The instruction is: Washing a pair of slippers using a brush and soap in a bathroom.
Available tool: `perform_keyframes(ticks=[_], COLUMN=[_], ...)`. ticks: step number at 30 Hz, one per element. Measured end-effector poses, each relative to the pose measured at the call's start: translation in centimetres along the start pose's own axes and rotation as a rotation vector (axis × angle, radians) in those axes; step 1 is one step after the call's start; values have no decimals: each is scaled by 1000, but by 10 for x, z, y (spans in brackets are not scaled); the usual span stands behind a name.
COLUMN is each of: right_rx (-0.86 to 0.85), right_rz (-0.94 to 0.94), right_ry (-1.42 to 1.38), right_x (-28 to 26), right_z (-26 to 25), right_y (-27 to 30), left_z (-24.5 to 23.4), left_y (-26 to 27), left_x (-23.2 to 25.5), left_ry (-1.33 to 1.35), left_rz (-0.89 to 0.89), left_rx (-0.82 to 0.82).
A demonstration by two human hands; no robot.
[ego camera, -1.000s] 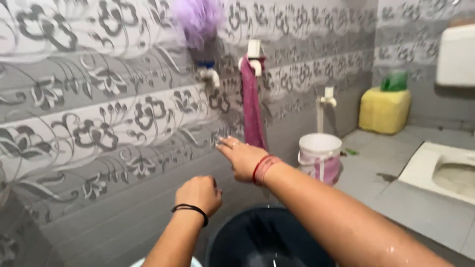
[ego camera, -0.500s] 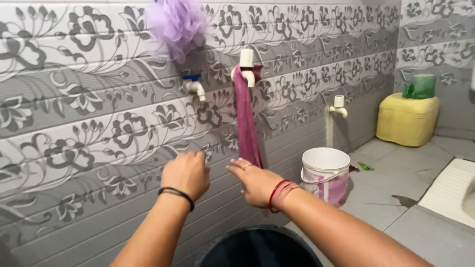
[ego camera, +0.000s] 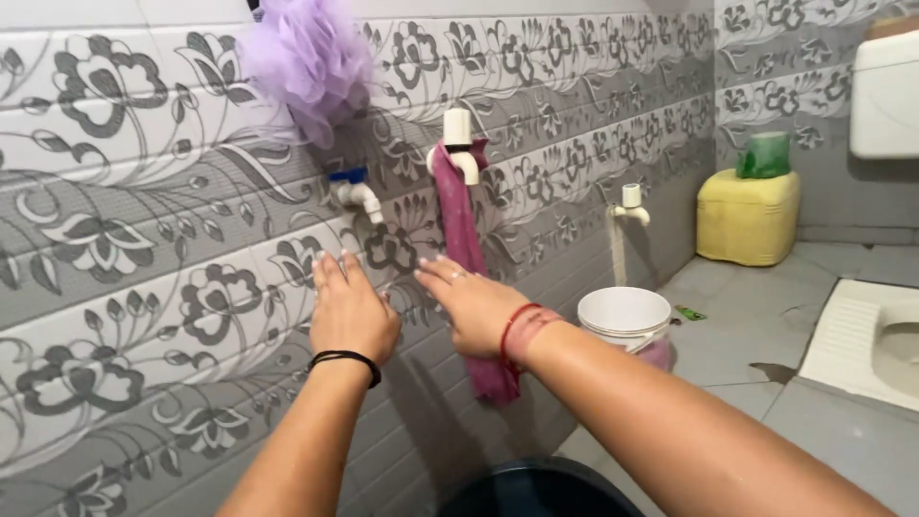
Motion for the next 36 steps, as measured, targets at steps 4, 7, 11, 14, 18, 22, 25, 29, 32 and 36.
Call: perform_keyframes(ticks=[4, 7, 11, 14, 18, 22, 25, 29, 32, 36], right_rx=[112, 207, 143, 106, 247, 412, 416, 394, 199, 536], right_rz=[5, 17, 32, 40, 59, 15, 91, 166, 140, -168], right_ry=[39, 19, -11, -13, 266, 324, 200, 114, 54, -7], right_x=[-13, -23, -22, -22, -25, -16, -3, 15, 41, 70], right_z=[-4, -4, 12, 16, 9, 17, 15, -10, -3, 21], right_y=[-57, -88, -122, -140, -150, -168, -176, -194, -216, -248], left_z=[-31, -22, 0, 3, -18, 25, 29, 16, 7, -7], left_y=[-27, -53, -78, -83, -87, -112, -121, -135, -146, -153], left_x=[-8, -28, -39, -44, -34, -69, -67, -68, -43, -21], left_ry=[8, 47, 221, 330, 288, 426, 673, 842, 785, 532], left_rz=[-23, 26, -20, -65, -204, 2, -148, -149, -8, -101], left_rx=[33, 84, 80, 40, -98, 43, 10, 344, 343, 114])
Point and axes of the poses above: each hand's wrist, its own y-axis away from the middle knuckle, its own z-axis out of the palm, x = y × z, the point moved 5 cm from there along -y, towards the middle knuckle, and after that the axes turned 9 degrees about y, right-handed, at the moved point
